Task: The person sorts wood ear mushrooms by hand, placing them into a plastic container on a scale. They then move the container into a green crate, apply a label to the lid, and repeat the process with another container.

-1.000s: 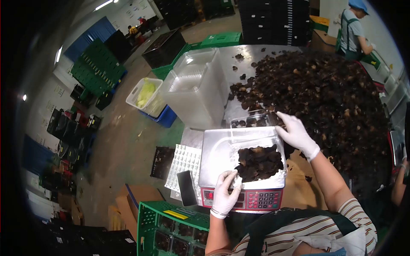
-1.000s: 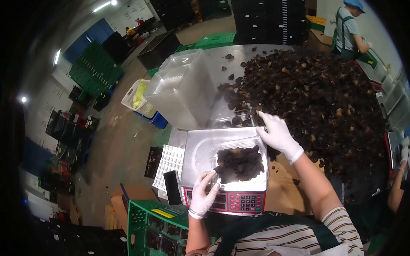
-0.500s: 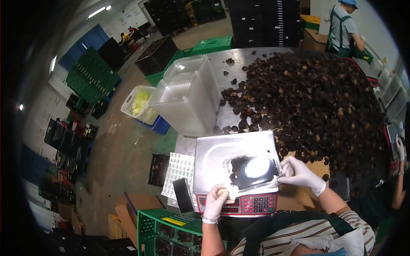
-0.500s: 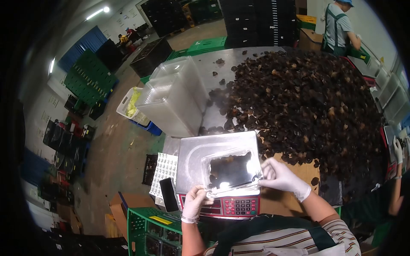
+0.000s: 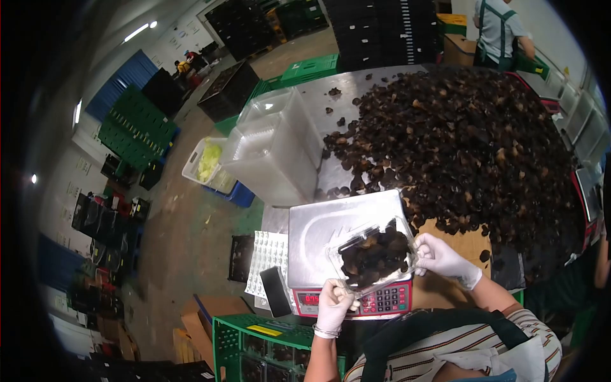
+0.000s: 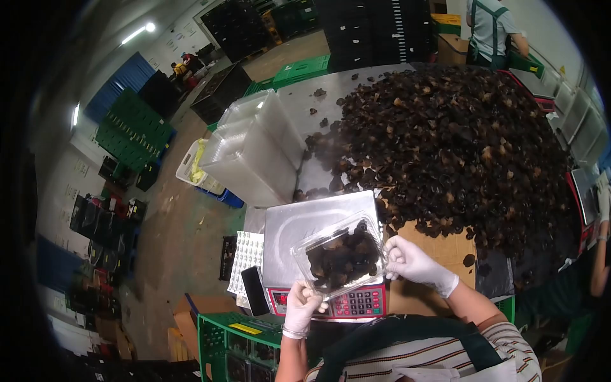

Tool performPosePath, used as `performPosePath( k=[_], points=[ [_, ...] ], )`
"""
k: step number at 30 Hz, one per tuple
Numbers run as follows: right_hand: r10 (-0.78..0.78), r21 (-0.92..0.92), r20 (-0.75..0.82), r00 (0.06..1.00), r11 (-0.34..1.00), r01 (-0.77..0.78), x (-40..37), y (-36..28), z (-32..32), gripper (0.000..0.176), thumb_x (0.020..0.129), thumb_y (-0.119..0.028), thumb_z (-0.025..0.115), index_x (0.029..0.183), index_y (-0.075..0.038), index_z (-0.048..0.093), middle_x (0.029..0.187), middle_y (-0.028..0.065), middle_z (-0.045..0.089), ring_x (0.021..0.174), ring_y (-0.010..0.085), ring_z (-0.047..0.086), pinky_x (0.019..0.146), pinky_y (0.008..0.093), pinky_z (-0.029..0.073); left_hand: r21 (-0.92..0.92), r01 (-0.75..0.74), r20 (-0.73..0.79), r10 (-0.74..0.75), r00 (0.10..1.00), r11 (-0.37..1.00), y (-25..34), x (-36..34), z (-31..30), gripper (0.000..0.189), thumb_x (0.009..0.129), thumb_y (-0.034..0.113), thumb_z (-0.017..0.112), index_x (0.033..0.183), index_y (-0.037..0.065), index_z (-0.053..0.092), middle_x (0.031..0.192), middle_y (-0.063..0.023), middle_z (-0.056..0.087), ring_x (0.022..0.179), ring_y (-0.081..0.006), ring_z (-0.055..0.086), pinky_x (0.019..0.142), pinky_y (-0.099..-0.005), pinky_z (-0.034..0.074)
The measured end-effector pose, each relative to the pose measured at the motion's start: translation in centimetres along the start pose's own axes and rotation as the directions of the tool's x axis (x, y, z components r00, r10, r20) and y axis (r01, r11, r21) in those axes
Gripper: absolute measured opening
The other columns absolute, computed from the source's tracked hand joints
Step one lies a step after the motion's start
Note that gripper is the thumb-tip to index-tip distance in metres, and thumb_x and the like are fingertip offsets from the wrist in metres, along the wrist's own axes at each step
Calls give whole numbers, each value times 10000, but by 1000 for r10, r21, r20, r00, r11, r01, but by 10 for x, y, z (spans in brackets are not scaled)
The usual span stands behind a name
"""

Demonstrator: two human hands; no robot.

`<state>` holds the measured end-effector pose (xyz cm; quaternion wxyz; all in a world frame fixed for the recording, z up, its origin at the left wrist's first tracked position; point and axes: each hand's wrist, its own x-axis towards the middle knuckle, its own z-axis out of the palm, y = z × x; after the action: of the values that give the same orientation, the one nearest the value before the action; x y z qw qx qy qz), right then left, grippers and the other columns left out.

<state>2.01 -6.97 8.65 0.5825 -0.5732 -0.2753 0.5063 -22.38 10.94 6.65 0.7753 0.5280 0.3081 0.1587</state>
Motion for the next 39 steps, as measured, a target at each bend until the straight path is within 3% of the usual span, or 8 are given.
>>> performPosePath(
  k=[5,12,19,23,25,33,37,39],
  points=[
    [-442,-575,-10,897,736,356,-3,-7,2,158,788,45,568,899,-40,496,825,70,600,794,175,612,708,319,488,259,-173,2,178,984,950,4,-17,10,578,831,-70,601,1335,15,332,896,-102,609,842,-165,646,743,-283,551],
    [-857,-804,344,383,-58,591,19,-17,14,220,600,15,662,721,-71,500,916,50,621,877,280,579,736,404,480,788,-615,405,768,497,-17,-14,-6,-7,635,679,-8,647,1275,55,439,1249,-229,522,1115,-406,550,963,-461,454],
    [-838,-707,314,447,108,699,22,-12,42,231,638,16,663,699,-81,462,893,60,622,845,278,572,748,384,455,856,-516,258,888,382,-27,-2,-51,-3,440,756,-38,616,1165,107,546,1232,-184,538,1100,-390,551,930,-486,466],
    [-439,-327,398,806,753,571,13,-30,86,210,709,3,647,894,-19,551,986,142,605,954,307,574,844,360,456,774,-551,38,846,532,311,21,-110,-16,586,600,126,781,1140,50,564,1262,-196,539,1173,-381,525,1027,-458,388],
    [-458,-510,444,770,577,638,17,-16,91,303,716,-23,668,1000,0,563,1029,147,594,995,307,569,884,362,450,680,-357,-389,728,565,640,16,-151,-34,594,574,43,777,1121,26,546,1179,-150,574,1124,-267,549,983,-393,425],
    [-345,-578,435,832,601,552,24,-22,92,250,731,25,621,977,4,584,1012,143,590,996,283,558,910,348,427,372,375,-806,496,-323,849,-91,-335,-208,514,744,255,808,1083,-52,573,971,-110,649,845,-197,611,809,-340,497],
    [-316,-608,444,839,581,541,34,-22,97,234,735,23,601,967,10,575,1012,147,581,1002,291,554,921,350,417,-118,337,-931,14,-364,934,-204,-458,-305,786,673,504,788,1227,1,551,1043,-219,645,956,-289,617,886,-389,470],
    [-330,-616,446,832,561,553,39,-27,102,247,729,34,613,974,14,584,1013,151,585,1000,297,557,922,352,423,-403,685,-855,16,-518,607,-184,-441,-276,951,668,543,767,1407,77,392,1321,-265,483,1131,-352,547,990,-423,423]
  ],
)
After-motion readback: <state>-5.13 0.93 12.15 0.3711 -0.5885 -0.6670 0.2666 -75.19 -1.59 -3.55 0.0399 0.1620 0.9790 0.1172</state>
